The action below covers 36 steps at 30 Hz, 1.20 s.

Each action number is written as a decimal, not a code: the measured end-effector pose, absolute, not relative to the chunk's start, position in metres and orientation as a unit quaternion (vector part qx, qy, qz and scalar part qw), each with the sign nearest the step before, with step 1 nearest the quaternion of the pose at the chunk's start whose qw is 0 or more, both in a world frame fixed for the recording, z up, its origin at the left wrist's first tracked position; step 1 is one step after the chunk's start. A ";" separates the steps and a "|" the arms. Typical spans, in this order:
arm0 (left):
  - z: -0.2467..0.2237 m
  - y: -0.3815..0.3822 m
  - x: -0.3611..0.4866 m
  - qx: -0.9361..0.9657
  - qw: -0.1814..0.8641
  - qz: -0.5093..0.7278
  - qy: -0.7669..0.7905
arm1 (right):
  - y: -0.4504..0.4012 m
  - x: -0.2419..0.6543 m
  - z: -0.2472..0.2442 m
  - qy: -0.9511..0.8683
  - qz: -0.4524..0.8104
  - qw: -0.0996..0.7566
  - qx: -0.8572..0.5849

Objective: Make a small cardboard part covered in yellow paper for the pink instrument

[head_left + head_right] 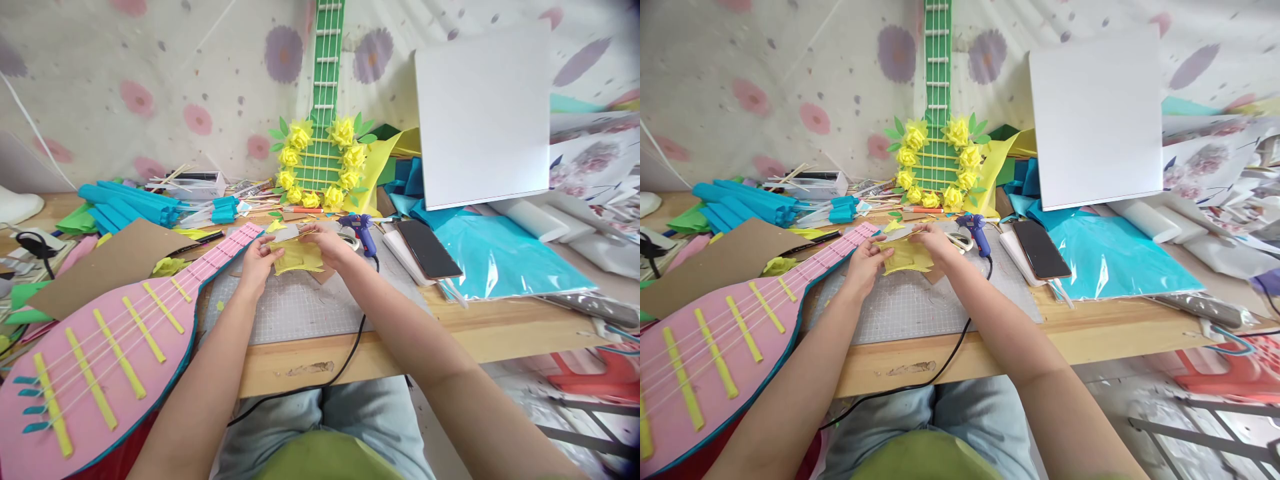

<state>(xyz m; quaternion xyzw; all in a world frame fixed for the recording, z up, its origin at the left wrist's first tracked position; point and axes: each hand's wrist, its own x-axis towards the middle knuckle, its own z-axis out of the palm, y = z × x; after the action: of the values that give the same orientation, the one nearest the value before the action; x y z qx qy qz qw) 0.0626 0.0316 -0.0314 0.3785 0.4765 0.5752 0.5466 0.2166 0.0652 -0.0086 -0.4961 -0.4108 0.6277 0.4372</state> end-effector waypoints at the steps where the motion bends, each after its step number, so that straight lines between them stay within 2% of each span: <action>1: -0.031 0.032 0.062 0.378 0.546 0.576 0.476 | 0.065 0.216 -0.006 -0.389 0.648 0.435 -0.490; 7: -0.031 0.034 0.060 0.431 0.497 0.605 0.448 | 0.060 0.218 0.005 -0.344 0.681 0.418 -0.493; 16: -0.025 0.032 0.051 0.543 0.444 0.628 0.338 | 0.055 0.225 0.009 -0.507 0.629 0.424 -0.410; 18: -0.025 0.032 0.050 0.581 0.407 0.622 0.331 | 0.055 0.227 0.008 -0.565 0.572 0.432 -0.408; 20: -0.025 0.030 0.051 0.632 0.345 0.612 0.327 | 0.055 0.228 0.006 -0.617 0.465 0.453 -0.444; 22: -0.024 0.026 0.055 0.681 0.251 0.601 0.335 | 0.055 0.230 0.003 -0.632 0.345 0.483 -0.497; 24: -0.022 0.021 0.059 0.717 0.143 0.583 0.356 | 0.054 0.233 -0.002 -0.612 0.279 0.513 -0.533; 26: -0.021 0.016 0.063 0.740 0.050 0.560 0.370 | 0.053 0.237 -0.007 -0.595 0.283 0.524 -0.540; 29: -0.021 0.011 0.066 0.754 -0.035 0.545 0.366 | 0.049 0.240 -0.016 -0.625 0.307 0.500 -0.515; 32: -0.022 0.010 0.068 0.761 -0.066 0.535 0.362 | 0.048 0.235 -0.023 -0.621 0.331 0.514 -0.490; 36: -0.023 0.012 0.069 0.768 -0.086 0.520 0.363 | 0.051 0.225 -0.028 -0.547 0.449 0.555 -0.437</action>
<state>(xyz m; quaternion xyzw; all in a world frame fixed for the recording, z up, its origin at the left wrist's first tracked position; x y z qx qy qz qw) 0.0689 0.0117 -0.0231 0.7680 0.3634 0.5203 -0.0862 0.2252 0.0511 -0.0278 -0.4368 -0.5470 0.4490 0.5553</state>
